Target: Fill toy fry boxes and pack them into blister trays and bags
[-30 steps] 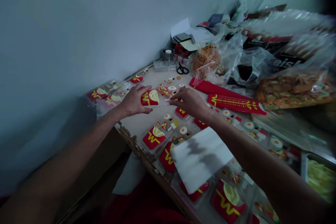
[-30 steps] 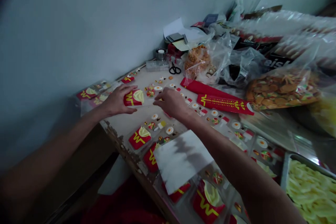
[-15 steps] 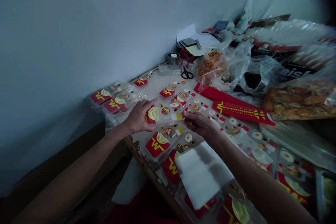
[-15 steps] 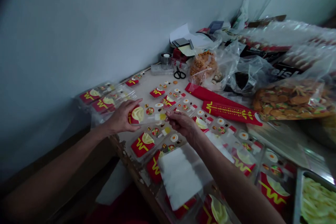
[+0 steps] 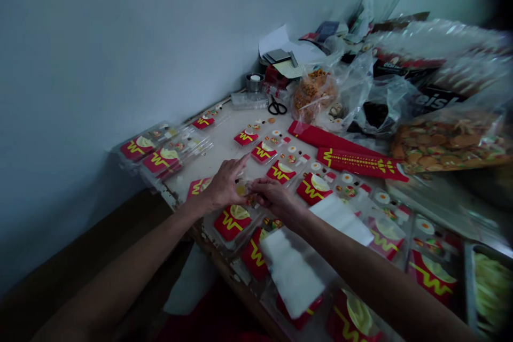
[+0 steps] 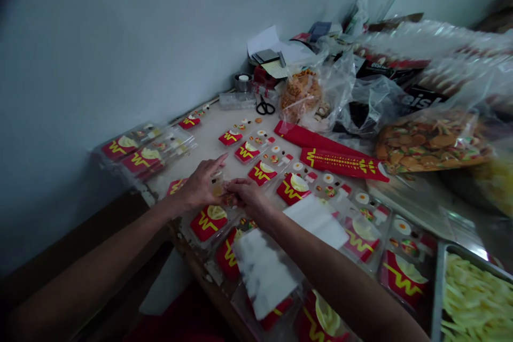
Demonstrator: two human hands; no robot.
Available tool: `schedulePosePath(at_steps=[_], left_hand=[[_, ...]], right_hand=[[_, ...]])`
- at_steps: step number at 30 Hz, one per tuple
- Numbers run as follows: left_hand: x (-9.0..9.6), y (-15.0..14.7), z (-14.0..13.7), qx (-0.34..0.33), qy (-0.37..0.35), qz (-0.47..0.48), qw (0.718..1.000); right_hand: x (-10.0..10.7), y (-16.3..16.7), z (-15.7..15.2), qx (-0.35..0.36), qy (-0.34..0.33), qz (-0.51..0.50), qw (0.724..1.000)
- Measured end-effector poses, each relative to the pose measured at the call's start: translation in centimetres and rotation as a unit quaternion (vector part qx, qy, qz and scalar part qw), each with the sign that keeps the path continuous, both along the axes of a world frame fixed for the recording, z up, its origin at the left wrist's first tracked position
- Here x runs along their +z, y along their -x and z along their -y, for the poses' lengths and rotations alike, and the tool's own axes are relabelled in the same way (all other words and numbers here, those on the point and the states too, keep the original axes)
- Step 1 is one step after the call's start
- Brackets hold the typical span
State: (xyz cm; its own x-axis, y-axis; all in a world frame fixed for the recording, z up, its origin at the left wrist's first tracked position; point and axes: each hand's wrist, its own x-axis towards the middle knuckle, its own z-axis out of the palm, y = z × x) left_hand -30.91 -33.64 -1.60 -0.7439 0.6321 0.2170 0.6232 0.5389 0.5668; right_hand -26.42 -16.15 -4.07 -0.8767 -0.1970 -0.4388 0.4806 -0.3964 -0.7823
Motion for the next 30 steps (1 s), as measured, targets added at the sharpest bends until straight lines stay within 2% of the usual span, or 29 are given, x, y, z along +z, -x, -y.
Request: schedulePosePath(at_steps=[2, 5, 9, 11, 13, 15, 17, 20, 23, 26, 28, 30], left_hand=[[0.1, -0.1, -1.0, -0.009, -0.033, 0.019, 0.999], [1.6, -0.2, -1.2, -0.013, -0.044, -0.004, 0.999], [3.5, 0.0, 1.8, -0.019, 0.048, -0.024, 0.998], [3.1, 0.2, 3.9, -0.001, 0.110, 0.004, 0.994], [2.1, 0.3, 5.3, 0.015, 0.140, 0.035, 0.989], [1.2, 0.2, 6.0, 0.028, 0.129, 0.048, 0.990], [1.1, 0.0, 6.2, 0.053, 0.115, 0.035, 0.991], [2.9, 0.4, 7.1, 0.121, 0.146, -0.003, 0.982], [5.9, 3.6, 10.1, 0.207, 0.200, -0.028, 0.957], [8.9, 8.7, 14.9, 0.288, 0.242, -0.033, 0.926], [10.1, 11.4, 17.4, 0.299, 0.248, 0.009, 0.921], [10.3, 12.5, 18.1, 0.293, 0.229, 0.018, 0.928]], right_hand=[[0.0, 0.3, 0.7, 0.021, -0.006, -0.007, 1.000], [0.1, 0.6, 0.9, 0.041, -0.020, -0.016, 0.999], [-0.6, 1.1, -0.4, 0.048, -0.025, -0.015, 0.998], [-1.0, 1.7, -1.1, 0.059, -0.026, -0.016, 0.998], [-0.9, 2.2, -1.3, 0.075, -0.032, -0.023, 0.996], [-0.1, 2.5, -1.6, 0.075, -0.054, -0.036, 0.995], [1.2, 2.6, -2.2, 0.045, -0.096, -0.056, 0.993], [3.1, 2.2, -4.1, -0.026, -0.157, -0.107, 0.981], [3.6, 1.2, -6.3, -0.057, -0.198, -0.119, 0.971], [3.4, -0.9, -7.5, -0.037, -0.217, -0.091, 0.971], [3.7, -2.8, -7.7, -0.007, -0.230, -0.081, 0.970], [4.7, -4.5, -8.4, 0.012, -0.249, -0.086, 0.965]])
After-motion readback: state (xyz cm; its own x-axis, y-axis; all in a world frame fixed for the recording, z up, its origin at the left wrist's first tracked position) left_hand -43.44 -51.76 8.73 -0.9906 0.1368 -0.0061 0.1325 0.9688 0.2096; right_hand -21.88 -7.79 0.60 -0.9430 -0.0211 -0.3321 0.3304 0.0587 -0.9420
